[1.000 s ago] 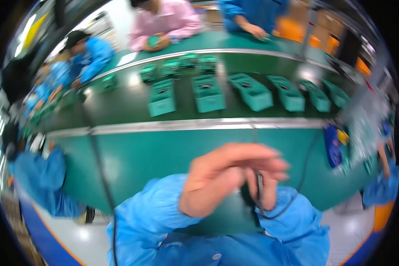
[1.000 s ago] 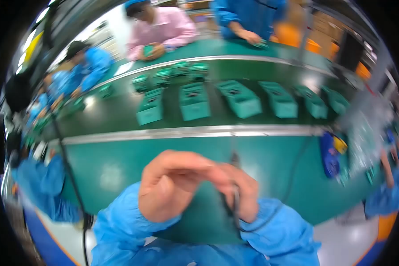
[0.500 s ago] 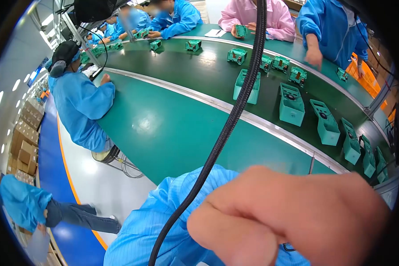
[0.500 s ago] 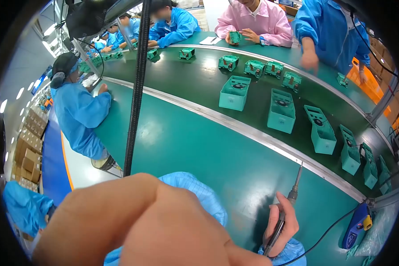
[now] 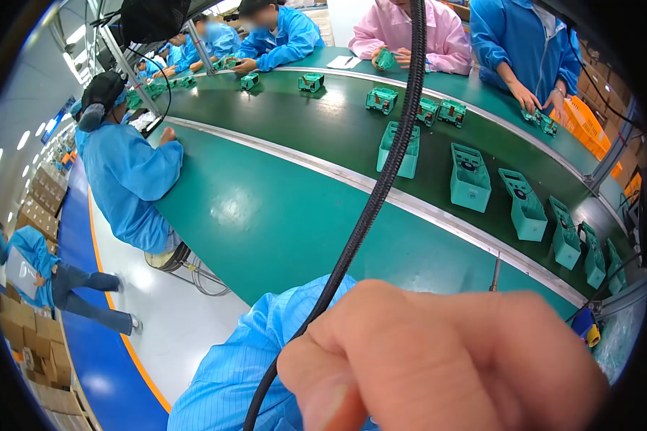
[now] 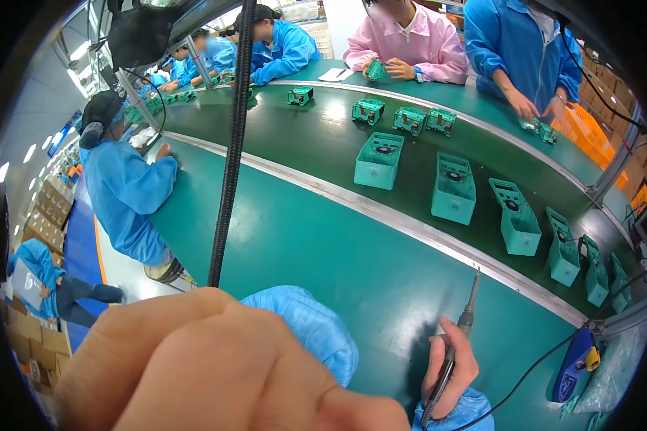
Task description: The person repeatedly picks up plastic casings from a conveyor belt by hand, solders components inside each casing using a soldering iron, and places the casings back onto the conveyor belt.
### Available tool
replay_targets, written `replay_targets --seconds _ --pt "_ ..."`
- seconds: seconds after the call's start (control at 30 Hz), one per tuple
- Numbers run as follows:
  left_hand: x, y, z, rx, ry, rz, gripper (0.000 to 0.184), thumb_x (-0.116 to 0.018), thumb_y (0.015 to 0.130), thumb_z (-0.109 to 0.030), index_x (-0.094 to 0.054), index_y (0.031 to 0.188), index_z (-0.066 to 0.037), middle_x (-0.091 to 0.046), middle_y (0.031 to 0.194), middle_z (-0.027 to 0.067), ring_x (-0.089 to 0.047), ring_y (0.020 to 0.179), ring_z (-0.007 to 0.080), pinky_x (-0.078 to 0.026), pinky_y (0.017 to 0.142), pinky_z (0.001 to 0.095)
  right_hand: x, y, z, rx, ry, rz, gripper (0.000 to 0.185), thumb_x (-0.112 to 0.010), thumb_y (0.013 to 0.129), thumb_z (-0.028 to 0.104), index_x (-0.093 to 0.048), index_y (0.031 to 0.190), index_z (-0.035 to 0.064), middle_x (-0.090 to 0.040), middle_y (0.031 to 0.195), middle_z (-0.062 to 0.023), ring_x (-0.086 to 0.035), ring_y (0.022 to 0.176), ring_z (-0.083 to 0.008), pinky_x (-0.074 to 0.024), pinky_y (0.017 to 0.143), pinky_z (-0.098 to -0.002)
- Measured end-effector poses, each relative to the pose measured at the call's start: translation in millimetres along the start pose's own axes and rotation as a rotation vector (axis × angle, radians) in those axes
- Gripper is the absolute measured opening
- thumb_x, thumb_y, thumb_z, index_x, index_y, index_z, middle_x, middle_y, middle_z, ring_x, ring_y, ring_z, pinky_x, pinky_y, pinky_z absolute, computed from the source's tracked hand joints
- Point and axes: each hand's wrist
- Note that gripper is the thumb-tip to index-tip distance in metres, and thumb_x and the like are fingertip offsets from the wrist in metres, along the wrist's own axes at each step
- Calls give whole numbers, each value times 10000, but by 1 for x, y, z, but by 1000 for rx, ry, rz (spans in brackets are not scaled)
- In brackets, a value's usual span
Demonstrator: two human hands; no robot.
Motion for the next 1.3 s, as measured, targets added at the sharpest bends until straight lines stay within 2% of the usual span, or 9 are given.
replay_targets --seconds 0.5,0.57,0.73,0.77,0.8,0.83,1.03,1.17,1.3 --pt "3 0 -13 -51 36 3 349 -460 1040 -251 -575 1199 38 -528 1172 174 -597 943 219 -462 908 381 -12 2 5 49 31 -23 239 -609 947 44 -664 1177 11 -648 763 -100 -627 688 -180 -493 675 -290" --pt "6 2 -11 -54 76 -22 342 -459 1040 -245 -578 1195 36 -523 1172 168 -596 937 212 -461 905 374 -46 -17 -8 -225 -72 -423 216 -607 952 66 -671 1146 -2 -629 733 -86 -608 663 -183 -495 682 -288" --pt "28 -16 5 35 321 -111 314 -473 1036 -230 -587 1177 26 -502 1161 153 -591 921 188 -466 885 358 -12 -17 -20 14 -27 -230 229 -672 935 89 -667 1134 -24 -688 890 -118 -640 799 -183 -518 751 -301" --pt "20 -29 3 185 325 -270 265 -497 1031 -210 -589 1145 11 -495 1143 133 -584 925 167 -480 842 344 -5 -14 -21 63 -15 -192 235 -685 932 93 -666 1132 -28 -700 922 -125 -647 826 -184 -522 765 -303" --pt "20 -42 2 354 307 -336 205 -525 1011 -173 -595 1065 11 -516 1069 120 -582 926 202 -490 812 359 -1 -12 -18 109 -3 -155 242 -699 929 98 -666 1130 -33 -711 953 -131 -653 853 -184 -527 779 -306" --pt "43 -61 27 23 896 -179 165 -555 982 -158 -600 1008 -2 -520 964 113 -581 918 249 -483 797 364 1 -11 -15 131 6 -143 244 -671 948 101 -653 1162 -16 -696 985 -148 -654 871 -201 -529 786 -315" --pt "63 -156 66 641 934 -246 127 -602 900 -104 -560 855 7 -505 867 114 -512 760 251 -431 677 376 12 -11 -1 181 -43 -100 268 -548 1032 106 -594 1282 20 -637 1106 -203 -657 916 -255 -542 805 -351" --pt "78 -167 91 488 1094 -109 152 -645 793 -87 -588 871 31 -558 914 165 -571 731 352 -469 642 429 7 -18 3 152 -45 -19 247 -564 1022 85 -609 1244 -13 -641 1077 -192 -654 881 -243 -548 770 -354" --pt "75 -172 81 651 1003 -3 174 -651 757 -81 -598 866 43 -610 906 208 -626 784 404 -493 665 477 -3 -18 -6 327 2 56 233 -608 994 61 -624 1207 -31 -661 1016 -185 -656 827 -238 -544 721 -348"
Point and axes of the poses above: each hand's wrist, its own y-axis towards the middle knuckle, its own x-axis out of the back of the hand, z = x × y
